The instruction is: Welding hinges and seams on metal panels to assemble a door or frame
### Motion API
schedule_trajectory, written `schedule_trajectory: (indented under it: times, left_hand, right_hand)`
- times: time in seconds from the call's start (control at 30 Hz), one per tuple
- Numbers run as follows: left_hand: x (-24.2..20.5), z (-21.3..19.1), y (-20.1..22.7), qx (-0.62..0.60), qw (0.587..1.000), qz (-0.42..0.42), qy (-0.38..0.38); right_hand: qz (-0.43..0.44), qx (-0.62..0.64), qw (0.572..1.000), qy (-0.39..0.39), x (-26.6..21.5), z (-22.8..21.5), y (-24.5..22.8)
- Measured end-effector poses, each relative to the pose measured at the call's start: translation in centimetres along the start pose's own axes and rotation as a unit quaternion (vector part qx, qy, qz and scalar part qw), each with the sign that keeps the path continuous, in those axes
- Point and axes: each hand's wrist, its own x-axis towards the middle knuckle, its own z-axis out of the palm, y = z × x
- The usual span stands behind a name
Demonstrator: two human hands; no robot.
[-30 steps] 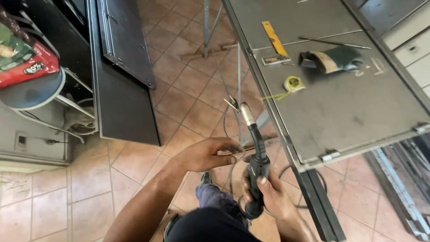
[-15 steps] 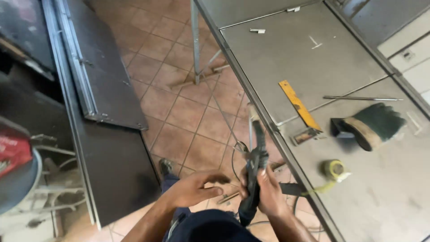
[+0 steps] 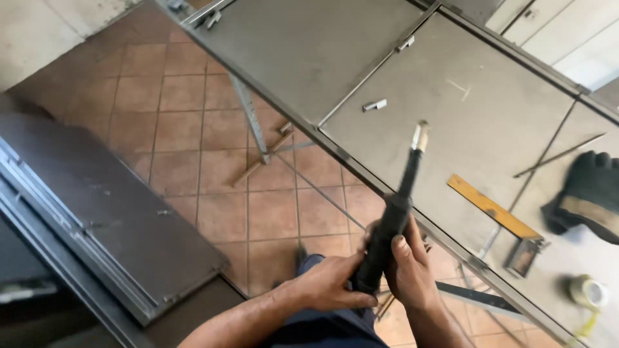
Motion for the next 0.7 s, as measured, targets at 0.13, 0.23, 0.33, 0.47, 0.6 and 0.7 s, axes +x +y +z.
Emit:
schedule_trajectory:
  times: [0.13,0.23,0.33,0.47,0.6,0.7]
  left_hand:
    - [0.1,-8.3,-3.1,-0.046,0.998,0.034,-0.010]
    - [1.0,-14.4,-5.2,-0.096,0.989,0.104,0.049]
    - [2.3,-21.0,-5.5,-0.257,0.952,0.162,0.040]
    - [4.1,-29.1,-5.7,-0.396,0.899,0.177,0.063]
    - [7.1,-38.6,-7.1,-0.436,0.880,0.177,0.060]
    - [8.4,-44.1,-6.9,-0.396,0.903,0.160,0.038]
  right_hand:
    - [-0.029,0.019,0.999,0.017,5.3,-1.7,6.5]
    - [-0.001,-0.062,0.997,-0.039,9.8,0.6,7.3]
    - [0.031,-0.108,0.985,-0.133,13.1,1.8,8.7]
    - [0.061,-0.328,0.921,-0.204,15.4,2.9,12.0]
    - [0.093,-0.417,0.891,-0.152,17.4,1.2,19.4]
    - [0.092,-0.453,0.877,-0.130,20.1,4.2,20.7]
